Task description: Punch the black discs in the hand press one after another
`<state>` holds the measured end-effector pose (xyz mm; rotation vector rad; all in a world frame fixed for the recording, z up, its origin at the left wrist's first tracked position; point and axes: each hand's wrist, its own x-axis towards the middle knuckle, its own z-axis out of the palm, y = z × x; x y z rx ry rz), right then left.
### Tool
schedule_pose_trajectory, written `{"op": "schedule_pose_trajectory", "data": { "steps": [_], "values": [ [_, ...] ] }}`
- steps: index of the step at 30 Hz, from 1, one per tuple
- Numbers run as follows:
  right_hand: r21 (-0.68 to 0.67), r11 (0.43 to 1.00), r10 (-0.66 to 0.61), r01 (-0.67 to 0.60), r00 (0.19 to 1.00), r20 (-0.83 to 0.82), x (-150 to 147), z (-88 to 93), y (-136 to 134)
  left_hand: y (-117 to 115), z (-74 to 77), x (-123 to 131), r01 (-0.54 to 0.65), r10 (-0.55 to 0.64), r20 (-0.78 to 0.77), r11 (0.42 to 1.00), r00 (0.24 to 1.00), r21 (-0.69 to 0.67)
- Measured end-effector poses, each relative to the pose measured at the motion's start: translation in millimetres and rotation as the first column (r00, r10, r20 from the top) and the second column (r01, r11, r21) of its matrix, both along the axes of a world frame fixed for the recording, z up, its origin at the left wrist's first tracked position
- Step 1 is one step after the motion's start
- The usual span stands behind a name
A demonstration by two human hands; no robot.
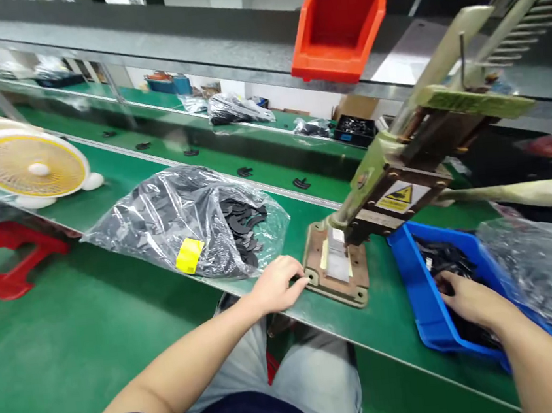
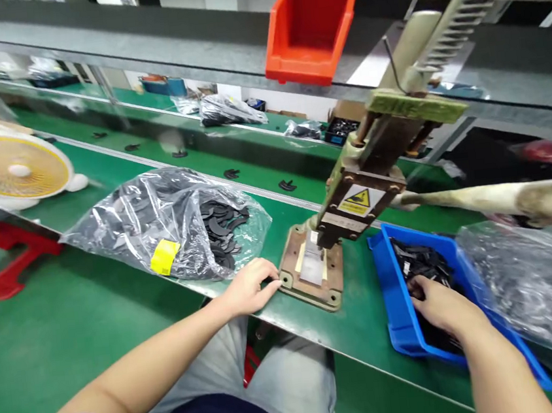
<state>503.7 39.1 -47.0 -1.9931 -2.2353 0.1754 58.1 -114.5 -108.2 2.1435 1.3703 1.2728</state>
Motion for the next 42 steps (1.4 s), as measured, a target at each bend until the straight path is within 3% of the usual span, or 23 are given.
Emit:
{"op": "schedule_pose_trajectory", "data": {
  "steps": [3,5,14,17,20,22,27,30,32,35,38,42],
  "values": [
    [-0.154,0.988,0.001,-0.007,0.999,-0.039,3,-0.8,8,0,1.7,-1,-0.012,0.012,0.003,1.000,1.000,-0.003],
    [-0.179,0.984,-0.020,0.008,0.998,-0.065,3,-0.4,9,0,1.9,-1,-0.009,0.009,0.002,1.000,1.000,0.002],
    [-0.122,0.990,-0.104,0.075,0.961,-0.258,-6,12.2,-30,-4,-3.3,-2,0.046,-0.046,-0.003,0.999,0.999,-0.005],
    [-0.017,0.987,-0.157,0.163,0.912,-0.380,-2,26.4,-45,-4,-6.9,-6,0.065,-0.065,-0.017,0.998,0.998,0.002],
    [0.141,0.952,-0.158,0.273,0.828,-0.538,-6,42.3,-67,-5,-4.2,-5,0.066,-0.066,-0.005,0.997,0.998,0.035],
    [0.211,0.930,-0.095,0.301,0.752,-0.653,-24,45.5,-88,-9,5.9,1,0.055,-0.058,0.036,0.995,0.998,0.077],
    [0.210,0.965,0.109,0.157,0.488,-0.866,-117,18.7,-154,-31,50.6,36,0.151,-0.166,0.153,0.983,0.974,0.105],
    [0.174,0.985,0.160,0.014,0.324,-0.933,-170,1.3,-188,-42,65.7,54,0.280,-0.287,0.182,0.958,0.940,0.065],
    [0.158,0.986,0.165,-0.048,0.236,-0.958,-190,-5.8,-201,-48,65.4,57,0.307,-0.309,0.212,0.951,0.927,0.046],
    [0.124,0.988,0.136,-0.094,0.144,-0.980,-204,-14.9,-207,-61,56.5,52,0.245,-0.211,0.309,0.966,0.927,-0.078],
    [0.065,0.991,0.076,-0.120,0.087,-0.993,-211,-25.9,-209,-73,47.2,45,0.214,-0.115,0.372,0.948,0.921,-0.237],
    [0.001,0.991,0.006,-0.136,0.038,-0.999,-218,-40.2,-213,-83,41.0,39,0.243,-0.113,0.403,0.926,0.908,-0.288]
  ]
}}
